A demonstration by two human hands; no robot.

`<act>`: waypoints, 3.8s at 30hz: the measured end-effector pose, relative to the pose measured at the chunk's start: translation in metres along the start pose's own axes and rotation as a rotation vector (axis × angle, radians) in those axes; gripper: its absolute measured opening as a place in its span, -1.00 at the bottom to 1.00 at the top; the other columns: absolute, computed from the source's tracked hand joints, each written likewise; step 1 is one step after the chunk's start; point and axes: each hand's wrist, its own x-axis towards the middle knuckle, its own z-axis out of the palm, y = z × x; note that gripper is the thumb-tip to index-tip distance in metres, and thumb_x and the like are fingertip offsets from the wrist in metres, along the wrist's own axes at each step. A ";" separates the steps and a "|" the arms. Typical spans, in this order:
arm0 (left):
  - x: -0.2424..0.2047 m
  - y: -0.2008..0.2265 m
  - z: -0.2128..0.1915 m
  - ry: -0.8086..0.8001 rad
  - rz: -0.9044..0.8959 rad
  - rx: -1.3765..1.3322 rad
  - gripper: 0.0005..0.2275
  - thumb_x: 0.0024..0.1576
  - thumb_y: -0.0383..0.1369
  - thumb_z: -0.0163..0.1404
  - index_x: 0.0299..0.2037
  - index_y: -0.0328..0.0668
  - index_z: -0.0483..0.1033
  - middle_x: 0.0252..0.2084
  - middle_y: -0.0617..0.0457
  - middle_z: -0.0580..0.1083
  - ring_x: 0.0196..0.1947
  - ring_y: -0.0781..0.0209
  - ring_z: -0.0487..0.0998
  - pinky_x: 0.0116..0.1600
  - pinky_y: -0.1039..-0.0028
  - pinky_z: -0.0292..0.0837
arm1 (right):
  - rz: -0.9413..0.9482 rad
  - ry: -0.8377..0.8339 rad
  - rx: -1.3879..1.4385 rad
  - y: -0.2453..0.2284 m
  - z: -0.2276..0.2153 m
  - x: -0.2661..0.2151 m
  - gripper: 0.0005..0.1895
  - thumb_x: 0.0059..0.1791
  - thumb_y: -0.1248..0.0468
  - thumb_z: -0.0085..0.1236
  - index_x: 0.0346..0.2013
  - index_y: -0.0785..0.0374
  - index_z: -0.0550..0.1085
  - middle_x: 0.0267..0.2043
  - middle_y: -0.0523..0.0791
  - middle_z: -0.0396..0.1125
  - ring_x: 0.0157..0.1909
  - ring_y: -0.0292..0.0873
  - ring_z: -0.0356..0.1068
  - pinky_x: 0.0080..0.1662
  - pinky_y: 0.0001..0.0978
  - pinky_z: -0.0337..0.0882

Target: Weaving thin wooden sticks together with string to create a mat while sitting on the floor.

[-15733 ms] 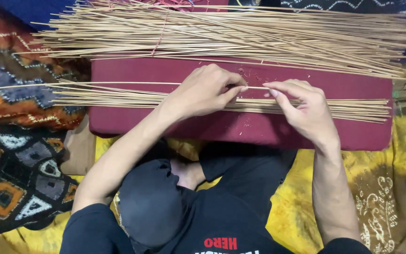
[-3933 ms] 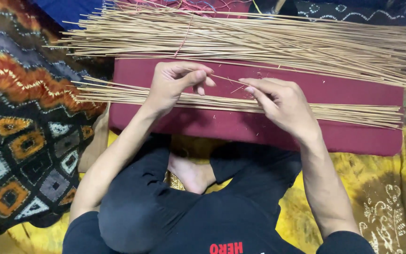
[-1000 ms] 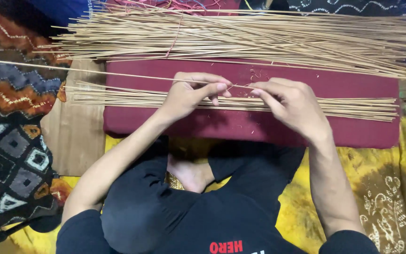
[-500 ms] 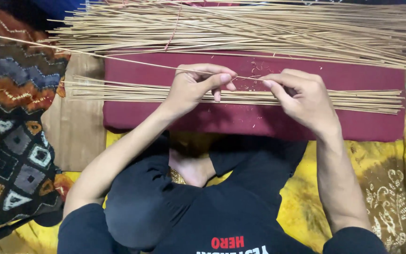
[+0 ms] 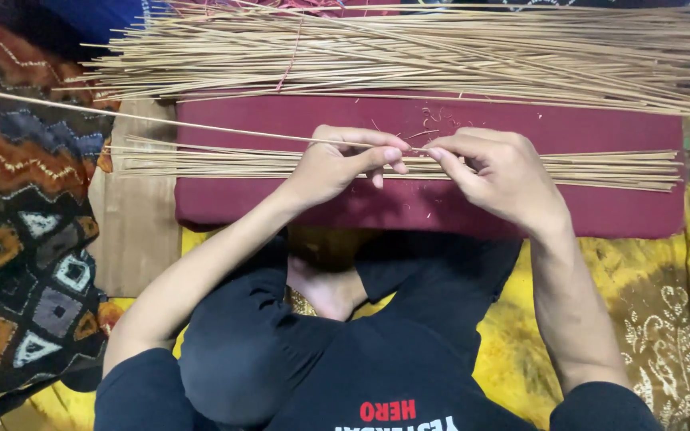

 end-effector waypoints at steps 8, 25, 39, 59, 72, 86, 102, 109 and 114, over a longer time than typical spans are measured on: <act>0.000 0.000 -0.004 0.244 0.093 0.049 -0.83 0.22 -0.44 0.12 -0.07 -0.39 0.62 -0.27 -0.09 0.64 -0.45 0.37 0.55 -0.40 0.71 0.49 | 0.106 0.040 0.011 0.027 -0.019 -0.012 -0.83 0.08 0.46 0.18 -0.05 0.44 0.62 -0.37 -0.08 0.46 -0.56 -0.24 0.14 -0.48 -0.43 0.13; 0.007 -0.014 0.011 0.173 0.093 -0.030 -0.83 0.21 -0.46 0.14 -0.03 -0.34 0.62 -0.32 -0.21 0.64 -0.55 0.33 0.62 -0.45 0.66 0.52 | 0.000 0.001 0.061 0.032 -0.016 -0.010 -0.87 0.11 0.40 0.16 -0.13 0.22 0.64 -0.49 -0.04 0.36 -0.56 -0.12 0.24 -0.39 -0.25 0.25; 0.010 -0.007 0.026 0.158 0.083 0.032 -0.82 0.22 -0.40 0.14 -0.03 -0.30 0.63 -0.36 -0.15 0.65 -0.52 0.35 0.61 -0.39 0.67 0.47 | -0.026 0.066 0.098 0.049 -0.023 -0.022 -0.86 0.13 0.46 0.14 -0.15 0.25 0.64 -0.46 -0.03 0.38 -0.47 -0.09 0.28 -0.36 -0.24 0.25; 0.022 -0.020 0.023 0.234 0.064 -0.013 -0.83 0.19 -0.41 0.17 -0.09 -0.35 0.64 -0.39 -0.18 0.64 -0.59 0.36 0.57 -0.48 0.66 0.43 | -0.055 0.232 0.057 0.036 -0.018 -0.023 -0.96 0.15 0.45 0.21 -0.13 0.33 0.60 -0.34 0.01 0.43 -0.33 -0.02 0.40 -0.27 -0.20 0.37; 0.019 -0.024 0.022 0.151 -0.002 -0.007 -0.78 0.21 -0.34 0.15 -0.01 -0.28 0.62 -0.34 -0.19 0.65 -0.58 0.37 0.58 -0.49 0.68 0.43 | 0.107 0.134 0.215 0.034 -0.005 -0.019 -0.76 0.17 0.40 0.09 0.14 0.35 0.46 -0.11 0.13 0.46 -0.15 0.03 0.48 -0.35 -0.20 0.40; 0.005 0.058 0.035 -0.010 0.895 1.324 -0.82 0.17 -0.44 0.21 -0.04 -0.23 0.62 -0.07 0.06 0.52 -0.10 0.13 0.45 -0.02 0.32 0.36 | 0.280 0.204 0.209 0.061 -0.044 -0.053 -0.88 0.19 0.52 0.08 -0.02 0.45 0.54 -0.25 -0.08 0.40 -0.33 -0.29 0.32 -0.33 -0.52 0.26; 0.024 -0.001 0.035 -0.156 0.328 1.455 -0.82 0.29 -0.40 -0.09 0.04 0.02 0.50 -0.23 0.07 0.57 -0.31 -0.12 0.65 -0.28 0.06 0.57 | -0.076 0.098 -0.184 0.062 -0.009 -0.041 -0.87 0.12 0.35 0.21 -0.04 0.17 0.61 -0.33 -0.04 0.45 -0.29 0.11 0.47 -0.17 -0.05 0.43; 0.021 -0.024 0.015 -0.068 0.199 1.324 -0.90 0.30 -0.35 -0.04 -0.03 0.03 0.50 -0.24 0.11 0.55 -0.25 -0.13 0.65 -0.27 0.08 0.57 | 0.027 0.088 -0.181 0.087 -0.022 -0.055 -0.89 0.14 0.35 0.25 -0.04 0.14 0.62 -0.18 -0.06 0.48 -0.14 0.07 0.49 -0.06 -0.08 0.45; 0.021 -0.022 0.033 -0.200 0.205 1.286 -0.93 0.33 -0.36 -0.11 -0.09 -0.04 0.44 -0.23 0.05 0.47 -0.15 -0.13 0.61 -0.19 0.10 0.57 | -0.097 0.028 -0.099 0.052 0.009 -0.041 -0.84 0.07 0.43 0.21 -0.07 0.21 0.59 -0.27 0.05 0.44 -0.18 0.27 0.46 -0.19 0.06 0.45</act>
